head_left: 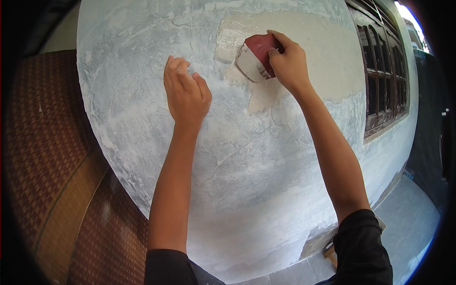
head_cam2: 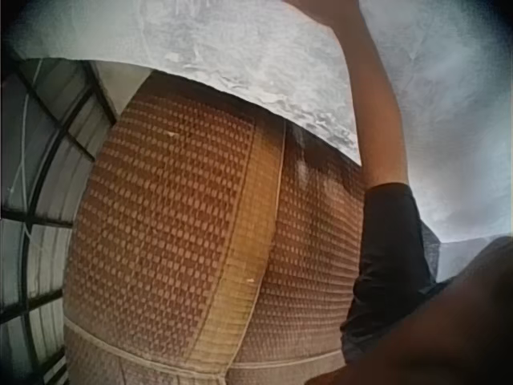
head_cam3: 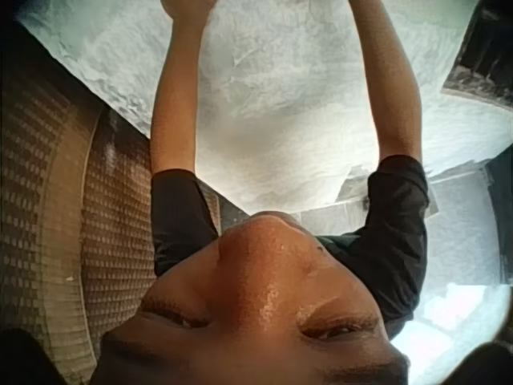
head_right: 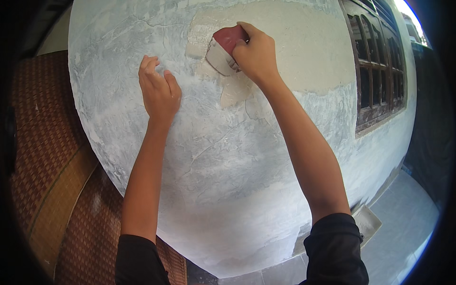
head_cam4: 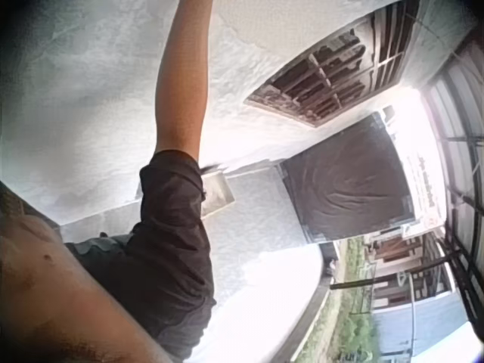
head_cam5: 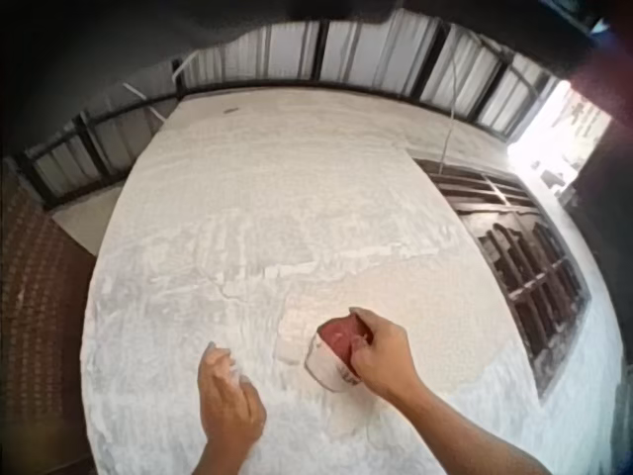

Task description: The person applies wall putty to a wall using a putty knife, smoothing the filler onto a damaged section of the exterior wall.

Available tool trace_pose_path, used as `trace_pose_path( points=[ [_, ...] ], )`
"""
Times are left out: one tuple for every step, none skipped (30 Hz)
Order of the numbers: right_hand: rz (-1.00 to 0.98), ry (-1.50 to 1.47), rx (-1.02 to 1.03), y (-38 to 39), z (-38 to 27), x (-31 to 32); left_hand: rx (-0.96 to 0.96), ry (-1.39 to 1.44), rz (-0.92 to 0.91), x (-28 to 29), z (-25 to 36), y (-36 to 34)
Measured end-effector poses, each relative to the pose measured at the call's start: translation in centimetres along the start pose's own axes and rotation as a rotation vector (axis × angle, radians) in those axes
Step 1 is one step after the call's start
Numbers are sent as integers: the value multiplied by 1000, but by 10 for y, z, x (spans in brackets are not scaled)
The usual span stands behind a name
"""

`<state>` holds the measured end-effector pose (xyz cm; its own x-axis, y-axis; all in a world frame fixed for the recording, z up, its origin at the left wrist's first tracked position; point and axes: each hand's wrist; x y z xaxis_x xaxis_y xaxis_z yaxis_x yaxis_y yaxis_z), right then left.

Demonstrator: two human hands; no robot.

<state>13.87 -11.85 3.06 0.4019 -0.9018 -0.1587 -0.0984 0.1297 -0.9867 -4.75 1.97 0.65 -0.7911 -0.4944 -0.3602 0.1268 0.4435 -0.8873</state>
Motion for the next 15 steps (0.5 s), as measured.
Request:
trace_pose_path(
  points=[
    [1,72,16,-2,7,-1,-5,4,11,0,1,-1],
    [1,74,14,-8,14,4,-9,2,24,-1,1,-1],
    [68,7,-77,-12,22,12,-8,4,22,-1,1,-1],
    [132,-62,-165,-14,24,18,-10,0,13,-1,1,-1],
    [139,-88,-161,-14,25,18,-11,-3,3,-1,1,-1],
    [136,-90,-160,-11,25,14,-9,-6,4,0,0,-1],
    [71,-8,-86,-5,21,8,-11,-10,10,1,0,-1],
    [4,73,-13,-1,20,6,-12,-13,16,0,1,0],
    [6,110,-1,-4,28,8,-9,-9,11,-1,2,1],
    [3,108,-2,-7,29,12,-9,-11,10,-2,1,0],
    [65,1,-109,-11,30,18,-9,-13,10,-2,0,0],
    [127,-106,-215,-12,31,20,-7,-16,8,-1,0,1],
    [118,-136,-192,-10,31,20,-7,-10,5,-1,0,1],
    [116,-137,-191,-7,30,17,-7,-4,2,0,1,1],
    [63,-30,-103,-4,29,12,-5,-7,3,-1,1,0]
  ],
)
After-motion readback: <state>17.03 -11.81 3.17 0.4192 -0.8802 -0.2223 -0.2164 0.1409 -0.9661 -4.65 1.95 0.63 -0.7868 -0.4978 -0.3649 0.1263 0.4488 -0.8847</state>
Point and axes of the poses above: each hand's wrist, its own y-axis away from the middle knuckle, its own x-axis out of the back of the hand, z = x × y, and after that the axes turned 8 degrees about x, right-handed
